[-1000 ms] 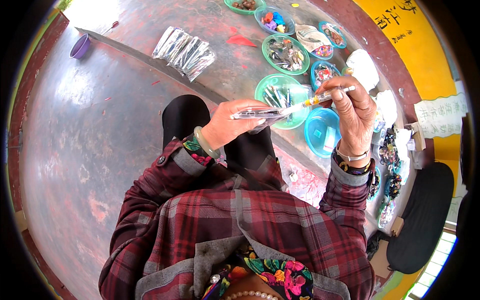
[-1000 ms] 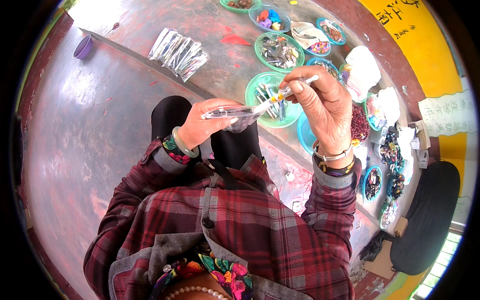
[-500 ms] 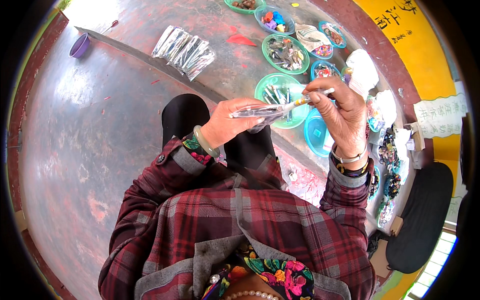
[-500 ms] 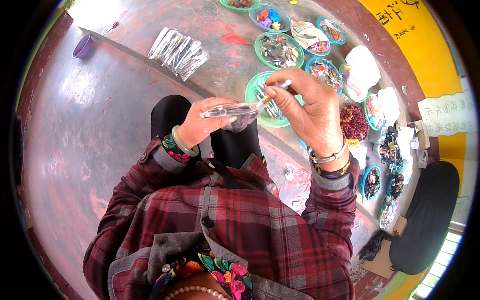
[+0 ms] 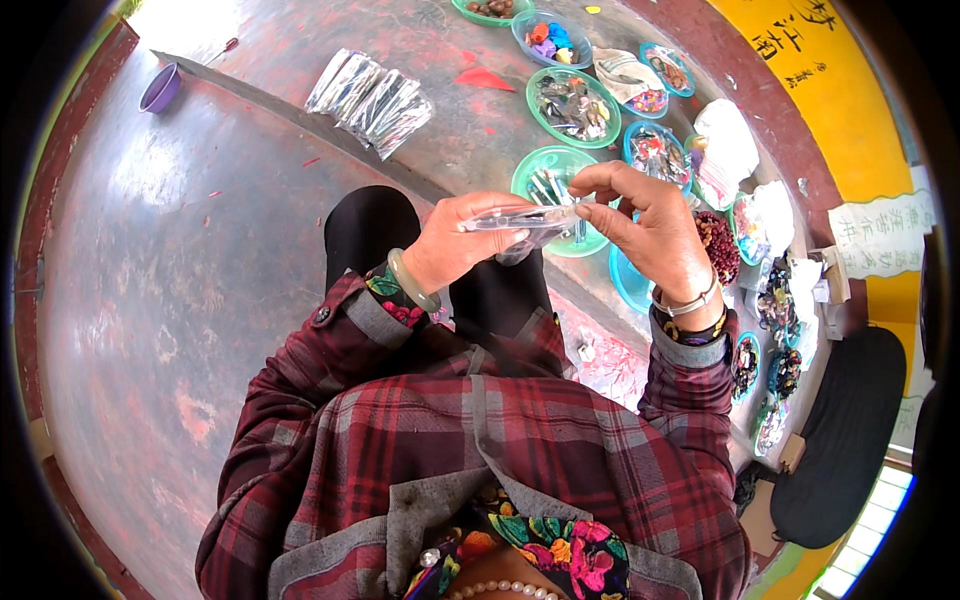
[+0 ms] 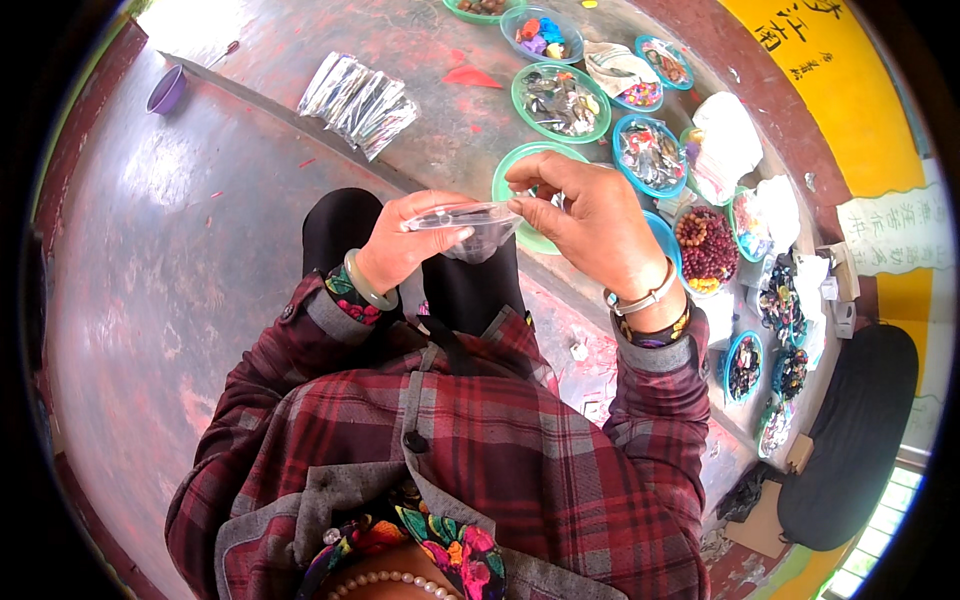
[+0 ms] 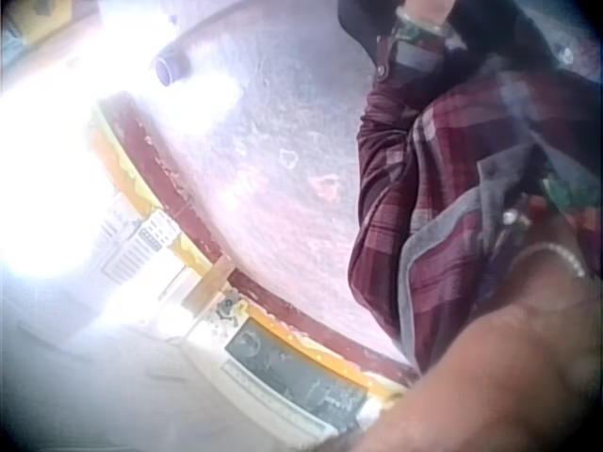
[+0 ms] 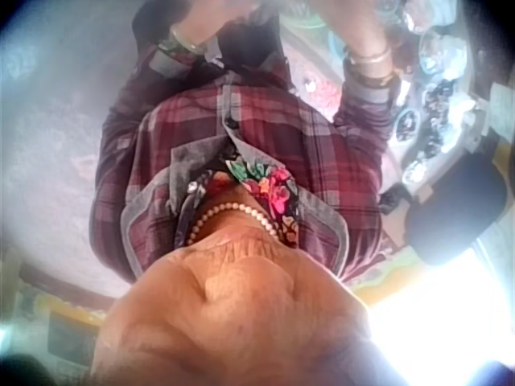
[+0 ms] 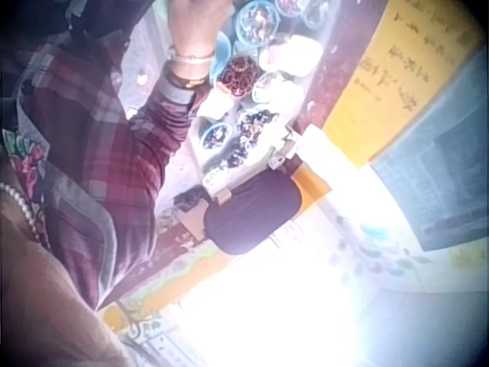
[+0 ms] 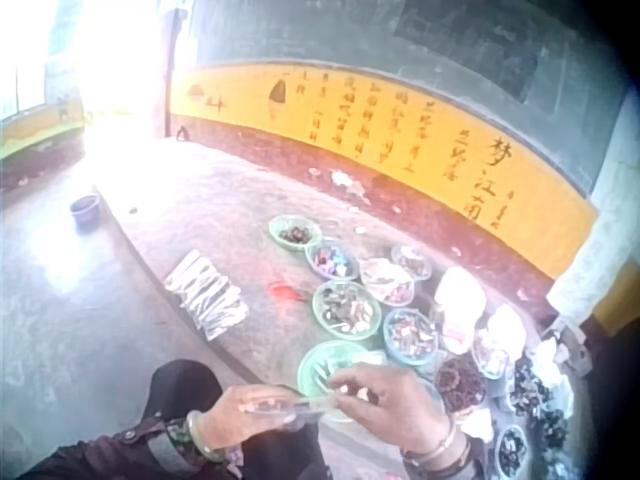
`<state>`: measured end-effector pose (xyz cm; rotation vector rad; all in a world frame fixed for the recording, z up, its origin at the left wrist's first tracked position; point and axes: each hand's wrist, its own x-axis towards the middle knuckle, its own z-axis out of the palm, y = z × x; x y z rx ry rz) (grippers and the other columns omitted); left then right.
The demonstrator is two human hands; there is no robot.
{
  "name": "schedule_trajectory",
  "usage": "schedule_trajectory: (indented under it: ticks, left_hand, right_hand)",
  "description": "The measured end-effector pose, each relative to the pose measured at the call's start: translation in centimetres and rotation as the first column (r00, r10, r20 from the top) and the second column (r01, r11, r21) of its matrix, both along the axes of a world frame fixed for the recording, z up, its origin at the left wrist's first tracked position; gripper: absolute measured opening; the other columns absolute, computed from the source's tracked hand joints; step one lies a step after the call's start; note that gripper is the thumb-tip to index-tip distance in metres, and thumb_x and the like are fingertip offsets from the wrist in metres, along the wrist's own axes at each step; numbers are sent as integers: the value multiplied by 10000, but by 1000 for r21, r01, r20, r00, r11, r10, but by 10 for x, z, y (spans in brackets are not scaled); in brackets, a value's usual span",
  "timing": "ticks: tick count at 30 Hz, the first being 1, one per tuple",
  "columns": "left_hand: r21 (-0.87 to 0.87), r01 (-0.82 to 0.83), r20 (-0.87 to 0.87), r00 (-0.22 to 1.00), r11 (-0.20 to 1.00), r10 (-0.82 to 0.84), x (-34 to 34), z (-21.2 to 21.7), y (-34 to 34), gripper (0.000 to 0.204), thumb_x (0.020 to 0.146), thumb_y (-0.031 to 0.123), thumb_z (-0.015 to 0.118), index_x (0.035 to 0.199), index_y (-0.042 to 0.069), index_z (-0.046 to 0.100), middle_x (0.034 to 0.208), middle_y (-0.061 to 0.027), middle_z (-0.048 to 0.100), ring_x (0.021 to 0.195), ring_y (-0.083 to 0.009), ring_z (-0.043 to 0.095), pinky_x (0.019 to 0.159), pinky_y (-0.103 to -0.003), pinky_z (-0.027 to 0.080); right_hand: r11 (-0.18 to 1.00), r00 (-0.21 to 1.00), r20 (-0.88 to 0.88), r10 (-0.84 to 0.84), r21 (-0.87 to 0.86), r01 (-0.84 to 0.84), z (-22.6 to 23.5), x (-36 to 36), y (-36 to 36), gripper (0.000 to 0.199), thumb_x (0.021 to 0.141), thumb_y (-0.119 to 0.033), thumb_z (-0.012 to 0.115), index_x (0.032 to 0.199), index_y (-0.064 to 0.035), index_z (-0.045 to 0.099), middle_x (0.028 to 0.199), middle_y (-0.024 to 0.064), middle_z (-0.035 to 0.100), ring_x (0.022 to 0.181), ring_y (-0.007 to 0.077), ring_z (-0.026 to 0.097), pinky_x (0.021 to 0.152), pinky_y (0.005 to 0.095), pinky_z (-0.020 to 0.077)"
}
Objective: The person sits on the floor and packs markers into small clear plastic bags. They pick up markers from a green bowl, insert them into the bags, and place the filled bags on the floor. The person handles the markers and bags by hand throughout the process.
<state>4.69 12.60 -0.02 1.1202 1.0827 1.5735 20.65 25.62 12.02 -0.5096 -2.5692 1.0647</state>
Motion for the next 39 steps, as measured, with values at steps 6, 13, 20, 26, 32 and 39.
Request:
schedule_trajectory:
  ticks: [6, 13, 20, 26, 32, 39]
  left_hand:
    - [-9, -2, 26, 1000, 1000, 2, 0, 1, 0, 296, 815, -11, 606, 1107, -27, 561, 1053, -75, 620, 969, -113, 558, 868, -259, 437]
    - [-24, -10, 70, 997, 1000, 12, -2, -1, 1, 295, 820, -14, 598, 1112, -27, 557, 1059, -75, 617, 971, -114, 556, 871, -259, 436]
    - [30, -18, 58, 998, 999, 16, -3, -11, 4, 312, 832, 14, 598, 1135, -32, 537, 1090, -71, 598, 1001, -120, 542, 880, -263, 428]
    - [8, 1, 125, 992, 1000, -3, -6, -7, 8, 347, 833, 38, 608, 1161, -33, 516, 1091, -69, 595, 994, -118, 541, 871, -259, 429]
    - [-31, 25, 41, 999, 999, -24, -16, -6, 11, 330, 841, 46, 600, 1151, -35, 524, 1062, -69, 606, 947, -108, 550, 816, -238, 438]
    - [-57, 20, 76, 997, 998, -16, -14, -5, 10, 296, 862, 69, 564, 1135, -43, 537, 1059, -78, 604, 956, -106, 546, 835, -251, 428]
  right_hand:
    - [997, 999, -9, -43, -72, 42, -3, 5, 4, 198, 751, -54, 663, 942, -29, 619, 761, 31, 606, 619, 71, 498, 540, 221, 398]
    - [997, 997, -31, -66, -51, 65, -19, 8, 11, 256, 747, -68, 674, 994, -34, 616, 888, 35, 617, 744, 76, 555, 606, 217, 434]
    - [738, 979, -146, -143, -675, 7, -85, 9, 19, 186, 802, -54, 648, 981, -4, 633, 906, 23, 628, 834, 87, 561, 724, 226, 461]
    - [869, 921, -287, -263, -486, 97, -85, 8, 5, 113, 826, -6, 602, 926, 13, 650, 799, 14, 624, 751, 83, 557, 699, 221, 453]
    - [869, 919, -297, -260, -487, 89, -92, 6, 4, 98, 831, 6, 587, 913, 14, 642, 775, 33, 615, 722, 93, 562, 660, 221, 459]
    - [787, 888, -308, -341, -610, 91, -95, 18, 16, 100, 851, -39, 579, 895, 28, 639, 797, 50, 634, 722, 96, 570, 665, 234, 466]
